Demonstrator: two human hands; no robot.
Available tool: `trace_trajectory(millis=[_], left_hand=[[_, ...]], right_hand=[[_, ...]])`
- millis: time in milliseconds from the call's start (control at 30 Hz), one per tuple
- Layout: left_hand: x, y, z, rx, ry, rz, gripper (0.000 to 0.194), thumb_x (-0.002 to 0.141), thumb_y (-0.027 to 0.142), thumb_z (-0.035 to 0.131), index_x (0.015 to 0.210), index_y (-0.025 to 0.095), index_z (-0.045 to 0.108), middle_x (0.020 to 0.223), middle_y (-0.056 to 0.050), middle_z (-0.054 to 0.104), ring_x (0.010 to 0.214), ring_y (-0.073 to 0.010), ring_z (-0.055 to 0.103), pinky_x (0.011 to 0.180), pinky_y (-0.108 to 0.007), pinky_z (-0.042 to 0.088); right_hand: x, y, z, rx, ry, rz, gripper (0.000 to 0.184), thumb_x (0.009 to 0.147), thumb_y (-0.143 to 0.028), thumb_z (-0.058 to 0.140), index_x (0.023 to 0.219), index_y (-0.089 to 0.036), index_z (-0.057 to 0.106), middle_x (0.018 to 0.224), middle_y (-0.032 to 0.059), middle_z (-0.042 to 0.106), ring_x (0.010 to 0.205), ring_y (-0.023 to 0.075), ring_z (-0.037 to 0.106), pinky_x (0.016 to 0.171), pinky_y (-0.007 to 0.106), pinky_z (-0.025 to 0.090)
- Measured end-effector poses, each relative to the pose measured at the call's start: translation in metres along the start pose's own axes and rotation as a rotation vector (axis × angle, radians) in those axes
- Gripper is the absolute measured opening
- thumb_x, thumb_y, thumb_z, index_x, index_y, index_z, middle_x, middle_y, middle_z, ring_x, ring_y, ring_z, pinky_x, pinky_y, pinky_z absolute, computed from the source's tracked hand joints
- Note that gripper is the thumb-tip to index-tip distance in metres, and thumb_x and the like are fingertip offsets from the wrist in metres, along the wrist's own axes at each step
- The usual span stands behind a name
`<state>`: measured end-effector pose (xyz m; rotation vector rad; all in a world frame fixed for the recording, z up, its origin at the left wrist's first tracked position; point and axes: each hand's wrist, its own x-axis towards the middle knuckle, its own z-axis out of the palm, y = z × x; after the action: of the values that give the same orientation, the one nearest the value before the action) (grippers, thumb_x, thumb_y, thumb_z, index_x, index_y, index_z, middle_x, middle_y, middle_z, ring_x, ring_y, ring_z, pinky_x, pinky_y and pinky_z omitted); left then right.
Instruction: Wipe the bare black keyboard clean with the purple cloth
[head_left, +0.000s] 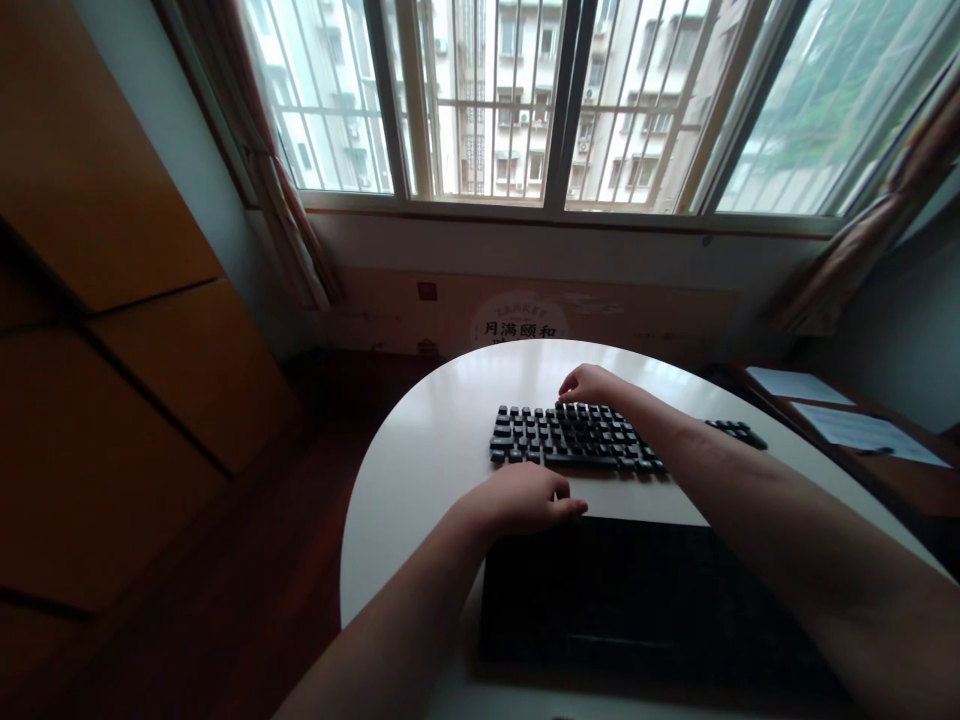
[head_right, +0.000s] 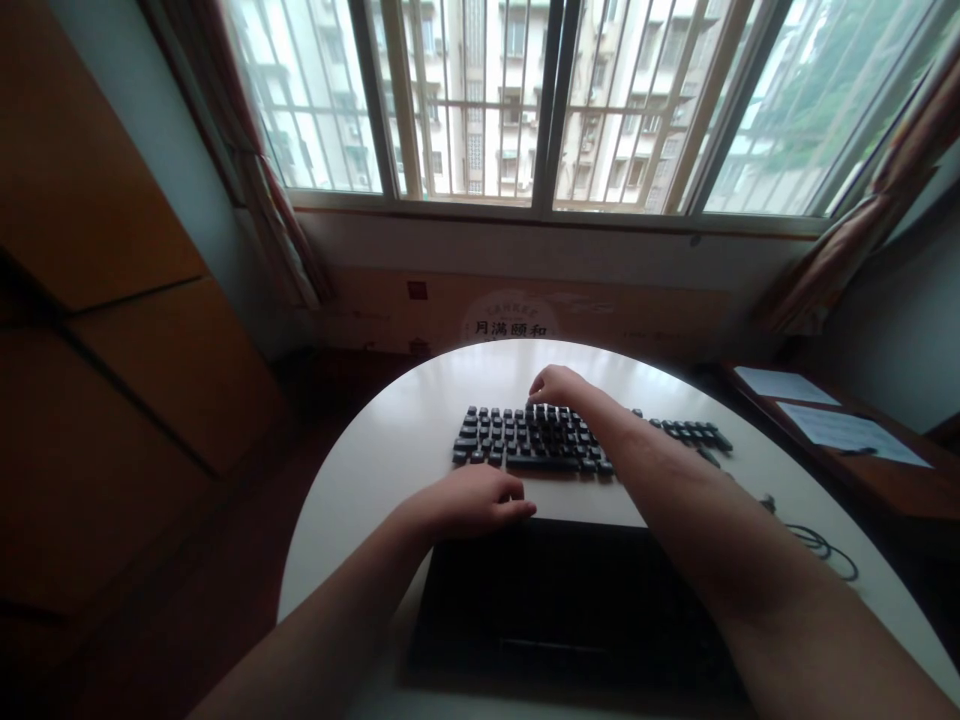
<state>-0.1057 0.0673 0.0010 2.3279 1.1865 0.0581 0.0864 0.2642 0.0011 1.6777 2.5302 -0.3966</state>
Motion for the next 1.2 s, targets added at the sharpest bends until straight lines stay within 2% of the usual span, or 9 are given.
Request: trace_trajectory(millis=[200, 300, 467, 700, 867, 967, 1067, 1200], left_hand=[[-0.001, 0.0, 0.0, -0.028, 0.017, 0.005, 0.04, 0.089, 0.057, 0.059, 0.104, 0.025, 0.075, 0.101, -0.006, 0.075, 0.088, -0.0248, 0.066, 0.069, -0.032, 0.044], [-0.001, 0.0, 0.0, -0.027, 0.011, -0.003, 0.043, 0.092, 0.06, 0.054, 0.106, 0.024, 0.075, 0.102, -0.007, 0.075, 0.089, -0.0251, 0.066, 0.071, -0.032, 0.045], [0.0, -0.003, 0.002, 0.004, 0.013, 0.016, 0.037, 0.089, 0.057, 0.059, 0.106, 0.028, 0.074, 0.099, -0.003, 0.075, 0.088, -0.0234, 0.067, 0.071, -0.031, 0.045], [-0.002, -0.003, 0.001, -0.018, 0.013, 0.03, 0.039, 0.091, 0.057, 0.056, 0.109, 0.026, 0.074, 0.101, -0.004, 0.076, 0.089, -0.0234, 0.067, 0.072, -0.032, 0.045], [-0.002, -0.002, 0.0, -0.041, 0.007, 0.028, 0.037, 0.09, 0.055, 0.06, 0.11, 0.027, 0.074, 0.099, -0.003, 0.075, 0.089, -0.0231, 0.067, 0.071, -0.031, 0.045], [-0.001, -0.003, 0.001, -0.043, 0.015, 0.022, 0.038, 0.089, 0.056, 0.061, 0.11, 0.027, 0.074, 0.099, -0.003, 0.075, 0.089, -0.0235, 0.067, 0.072, -0.031, 0.046], [-0.002, -0.002, 0.0, -0.063, -0.007, 0.009, 0.041, 0.092, 0.057, 0.056, 0.111, 0.026, 0.074, 0.104, -0.005, 0.076, 0.092, -0.0245, 0.068, 0.074, -0.032, 0.047], [-0.003, -0.002, -0.004, -0.076, -0.034, -0.019, 0.04, 0.093, 0.054, 0.054, 0.113, 0.026, 0.074, 0.107, -0.006, 0.075, 0.092, -0.0246, 0.068, 0.073, -0.032, 0.048]], right_hand=[[0.006, 0.001, 0.003, 0.007, -0.033, 0.003, 0.03, 0.099, -0.037, 0.063, 0.122, -0.018, 0.065, 0.126, 0.0082, 0.064, 0.106, 0.0241, 0.065, 0.09, 0.042, 0.057], [0.007, 0.001, 0.004, 0.01, -0.038, 0.003, 0.03, 0.099, -0.037, 0.063, 0.122, -0.018, 0.065, 0.126, 0.0083, 0.064, 0.106, 0.0239, 0.065, 0.09, 0.042, 0.057], [0.012, -0.004, 0.009, -0.004, -0.01, 0.005, 0.029, 0.099, -0.037, 0.062, 0.122, -0.018, 0.065, 0.127, 0.0081, 0.064, 0.106, 0.0238, 0.065, 0.09, 0.042, 0.057], [0.016, -0.009, 0.012, -0.029, 0.067, -0.014, 0.03, 0.099, -0.037, 0.062, 0.123, -0.019, 0.064, 0.128, 0.0089, 0.063, 0.108, 0.024, 0.064, 0.092, 0.043, 0.057], [0.014, -0.013, 0.011, -0.018, 0.089, -0.031, 0.03, 0.099, -0.037, 0.063, 0.123, -0.018, 0.064, 0.126, 0.0085, 0.064, 0.106, 0.0236, 0.065, 0.09, 0.042, 0.057], [0.009, -0.018, 0.009, 0.002, 0.152, -0.04, 0.03, 0.099, -0.037, 0.063, 0.122, -0.018, 0.064, 0.125, 0.0084, 0.064, 0.105, 0.0231, 0.066, 0.089, 0.042, 0.058], [-0.003, -0.025, 0.001, 0.039, 0.279, -0.077, 0.028, 0.099, -0.036, 0.063, 0.119, -0.017, 0.065, 0.122, 0.0084, 0.066, 0.105, 0.0223, 0.066, 0.09, 0.043, 0.057], [-0.05, -0.031, -0.014, 0.131, 0.453, -0.185, 0.018, 0.092, -0.028, 0.068, 0.106, -0.018, 0.075, 0.112, 0.0088, 0.073, 0.099, 0.0222, 0.068, 0.094, 0.038, 0.052]])
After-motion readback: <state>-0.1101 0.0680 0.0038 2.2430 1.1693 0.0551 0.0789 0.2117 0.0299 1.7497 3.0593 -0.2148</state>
